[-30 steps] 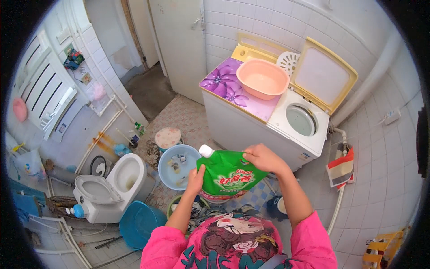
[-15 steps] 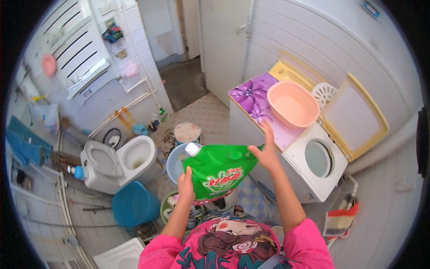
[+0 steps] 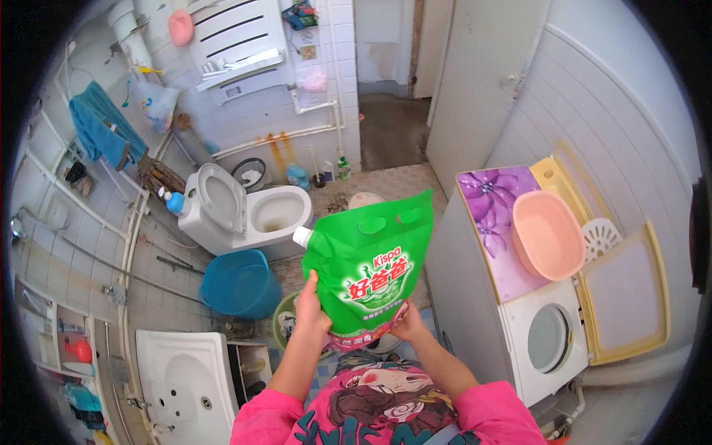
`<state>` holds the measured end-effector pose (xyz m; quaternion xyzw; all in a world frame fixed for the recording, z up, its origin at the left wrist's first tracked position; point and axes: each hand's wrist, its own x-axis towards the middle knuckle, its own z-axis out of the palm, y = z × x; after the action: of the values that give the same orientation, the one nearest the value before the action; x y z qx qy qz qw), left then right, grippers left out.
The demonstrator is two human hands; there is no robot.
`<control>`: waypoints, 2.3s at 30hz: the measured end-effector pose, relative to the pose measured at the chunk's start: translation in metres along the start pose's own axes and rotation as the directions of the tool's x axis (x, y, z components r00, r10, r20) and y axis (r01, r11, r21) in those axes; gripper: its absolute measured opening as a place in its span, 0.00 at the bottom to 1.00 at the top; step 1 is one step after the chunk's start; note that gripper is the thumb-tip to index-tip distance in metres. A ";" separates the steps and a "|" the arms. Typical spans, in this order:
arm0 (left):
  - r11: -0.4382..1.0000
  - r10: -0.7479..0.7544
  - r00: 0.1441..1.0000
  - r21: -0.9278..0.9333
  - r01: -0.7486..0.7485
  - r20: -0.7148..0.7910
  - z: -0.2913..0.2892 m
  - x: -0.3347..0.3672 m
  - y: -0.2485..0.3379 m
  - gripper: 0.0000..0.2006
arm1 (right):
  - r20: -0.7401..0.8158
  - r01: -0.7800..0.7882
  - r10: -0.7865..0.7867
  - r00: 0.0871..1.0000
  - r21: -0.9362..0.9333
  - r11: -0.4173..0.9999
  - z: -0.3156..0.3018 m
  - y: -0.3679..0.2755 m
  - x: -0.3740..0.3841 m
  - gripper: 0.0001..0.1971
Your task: The person fills a basin with water from the sink faucet and sets it down. Then, the person opens a detergent pouch, pours laundry detergent into a basin of soaking items, and holds up a basin containing shoes.
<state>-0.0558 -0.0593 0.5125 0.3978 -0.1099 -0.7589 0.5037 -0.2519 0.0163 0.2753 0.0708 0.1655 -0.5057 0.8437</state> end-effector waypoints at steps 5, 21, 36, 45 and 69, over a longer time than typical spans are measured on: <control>0.992 0.119 0.989 -0.018 -0.121 -0.085 -0.025 0.002 0.040 0.20 | -0.324 0.124 -0.117 0.939 0.000 0.992 0.062 0.027 0.041 0.11; 0.948 0.312 0.940 -0.018 -0.318 -0.138 -0.086 0.035 0.139 0.19 | -0.154 0.141 -0.169 0.973 -0.180 0.974 0.129 0.072 0.145 0.26; 0.792 0.473 0.737 -0.134 -0.596 -0.482 -0.082 0.099 0.173 0.20 | -0.144 -0.238 0.199 0.969 -0.359 0.902 0.176 -0.011 0.285 0.21; 0.673 0.395 0.570 -0.195 -0.713 -0.720 -0.008 0.118 0.191 0.21 | 0.115 -0.612 0.654 0.747 -0.266 0.745 0.261 -0.099 0.324 0.20; 0.512 0.306 0.380 -0.185 -0.839 -0.873 0.016 0.051 0.170 0.21 | -0.203 -0.614 0.640 0.741 -0.592 0.522 0.294 -0.072 0.320 0.18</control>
<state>0.0388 -0.1858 0.5942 0.4140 0.2199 -0.2636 0.8430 -0.1149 -0.3683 0.4412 -0.1683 0.2694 -0.0844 0.9444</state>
